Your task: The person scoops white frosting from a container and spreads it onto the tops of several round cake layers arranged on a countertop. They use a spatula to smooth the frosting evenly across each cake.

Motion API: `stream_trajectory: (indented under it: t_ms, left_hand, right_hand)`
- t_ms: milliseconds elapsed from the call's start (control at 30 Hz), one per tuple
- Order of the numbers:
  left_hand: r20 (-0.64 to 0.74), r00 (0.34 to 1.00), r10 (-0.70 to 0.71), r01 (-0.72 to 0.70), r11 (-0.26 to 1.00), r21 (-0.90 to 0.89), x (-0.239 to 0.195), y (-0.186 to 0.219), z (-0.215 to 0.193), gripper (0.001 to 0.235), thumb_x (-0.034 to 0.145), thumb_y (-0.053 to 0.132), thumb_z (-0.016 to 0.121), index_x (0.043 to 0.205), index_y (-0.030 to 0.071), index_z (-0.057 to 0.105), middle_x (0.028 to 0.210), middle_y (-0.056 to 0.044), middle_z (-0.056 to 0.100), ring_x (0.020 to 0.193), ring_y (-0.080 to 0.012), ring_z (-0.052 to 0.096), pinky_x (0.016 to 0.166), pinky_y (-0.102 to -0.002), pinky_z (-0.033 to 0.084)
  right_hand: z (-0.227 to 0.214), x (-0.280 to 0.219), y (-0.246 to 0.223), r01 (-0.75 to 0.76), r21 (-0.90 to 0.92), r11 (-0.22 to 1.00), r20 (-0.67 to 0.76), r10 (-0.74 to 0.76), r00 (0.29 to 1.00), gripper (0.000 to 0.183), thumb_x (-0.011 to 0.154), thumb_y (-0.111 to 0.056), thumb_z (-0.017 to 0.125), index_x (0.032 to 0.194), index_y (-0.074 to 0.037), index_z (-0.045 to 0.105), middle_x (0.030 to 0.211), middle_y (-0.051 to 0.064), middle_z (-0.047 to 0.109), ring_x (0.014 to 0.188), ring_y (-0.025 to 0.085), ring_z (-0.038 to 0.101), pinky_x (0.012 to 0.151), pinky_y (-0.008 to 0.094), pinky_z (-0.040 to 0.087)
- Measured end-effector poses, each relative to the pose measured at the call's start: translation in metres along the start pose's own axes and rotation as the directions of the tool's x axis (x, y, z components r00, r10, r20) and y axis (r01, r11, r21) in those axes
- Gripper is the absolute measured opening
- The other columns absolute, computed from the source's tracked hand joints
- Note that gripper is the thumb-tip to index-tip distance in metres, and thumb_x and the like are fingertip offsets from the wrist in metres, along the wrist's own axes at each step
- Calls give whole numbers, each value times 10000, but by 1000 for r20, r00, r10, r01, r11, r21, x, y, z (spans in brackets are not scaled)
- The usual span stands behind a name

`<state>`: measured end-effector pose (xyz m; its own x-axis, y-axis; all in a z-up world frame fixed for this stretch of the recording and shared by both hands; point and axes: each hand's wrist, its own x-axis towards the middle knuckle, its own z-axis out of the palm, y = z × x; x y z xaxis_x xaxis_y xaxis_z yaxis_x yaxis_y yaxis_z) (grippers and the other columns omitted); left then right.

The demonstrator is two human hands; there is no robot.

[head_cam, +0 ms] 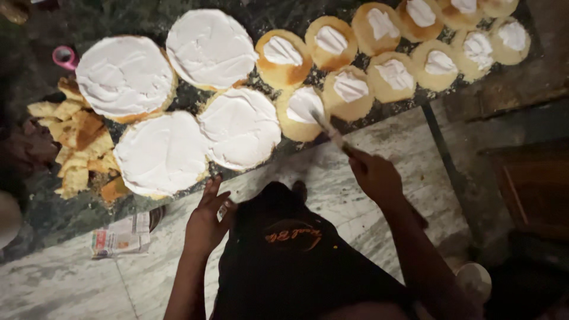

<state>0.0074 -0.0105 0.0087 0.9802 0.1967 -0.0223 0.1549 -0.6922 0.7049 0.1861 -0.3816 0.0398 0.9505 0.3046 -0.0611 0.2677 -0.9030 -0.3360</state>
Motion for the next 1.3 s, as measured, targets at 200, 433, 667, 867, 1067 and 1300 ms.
stream_trajectory:
  t_ms: [200, 433, 667, 867, 1067, 1300]
  left_hand:
    - [-43, 999, 7, -6, 1000, 22, 0, 7, 7, 305, 880, 193, 752, 1136, 27, 736, 1512, -207, 524, 1431, -374, 458, 1065, -446, 479]
    - [-22, 1000, -15, 15, 999, 29, 2, 8, 6, 316, 882, 207, 733, 1139, 24, 741, 1527, -199, 515, 1446, -380, 455, 1052, -440, 484]
    - [-42, 999, -21, 22, 999, 37, 1, 11, 11, 286, 909, 216, 721, 1120, 25, 750, 1537, -212, 505, 1462, -397, 439, 1069, -436, 472]
    - [-41, 999, -20, 22, 999, 34, 0, 9, 9, 301, 911, 213, 723, 1136, 14, 744, 1527, -223, 513, 1451, -389, 452, 1085, -436, 465]
    - [-64, 998, -6, 9, 999, 37, -2, 9, 13, 282, 922, 196, 712, 1130, 8, 742, 1526, -231, 510, 1457, -401, 446, 1087, -440, 467]
    - [-60, 998, 1, 1, 999, 34, -2, 7, 11, 298, 913, 214, 706, 1131, 16, 748, 1536, -218, 501, 1459, -387, 440, 1088, -442, 470]
  right_hand:
    - [-4, 16, 24, -139, 368, 920, 68, 122, 990, 410, 998, -388, 607, 1371, -229, 671, 790, 115, 718, 626, 305, 658, 600, 434, 534]
    - [-9, 8, 15, 133, 5, 991, 108, -133, 985, 397, 987, -346, 621, 1379, -344, 686, 729, 134, 636, 641, 324, 625, 573, 470, 518]
    - [-1, -6, 2, 98, -187, 977, -36, -106, 994, 328, 1010, -347, 603, 1322, -388, 696, 737, 89, 578, 607, 296, 609, 544, 446, 517]
    - [-7, 1, 16, -38, 332, 943, 122, -3, 993, 381, 982, -375, 634, 1344, -262, 668, 886, 90, 699, 704, 281, 699, 625, 435, 554]
    - [-9, 22, 5, 24, 241, 970, 99, -49, 994, 382, 1022, -370, 610, 1371, -231, 677, 818, 156, 701, 726, 363, 673, 651, 468, 534]
    - [-12, 2, 0, 87, -199, 976, -180, -124, 976, 376, 1009, -330, 617, 1379, -357, 673, 750, 105, 561, 606, 329, 609, 530, 474, 506]
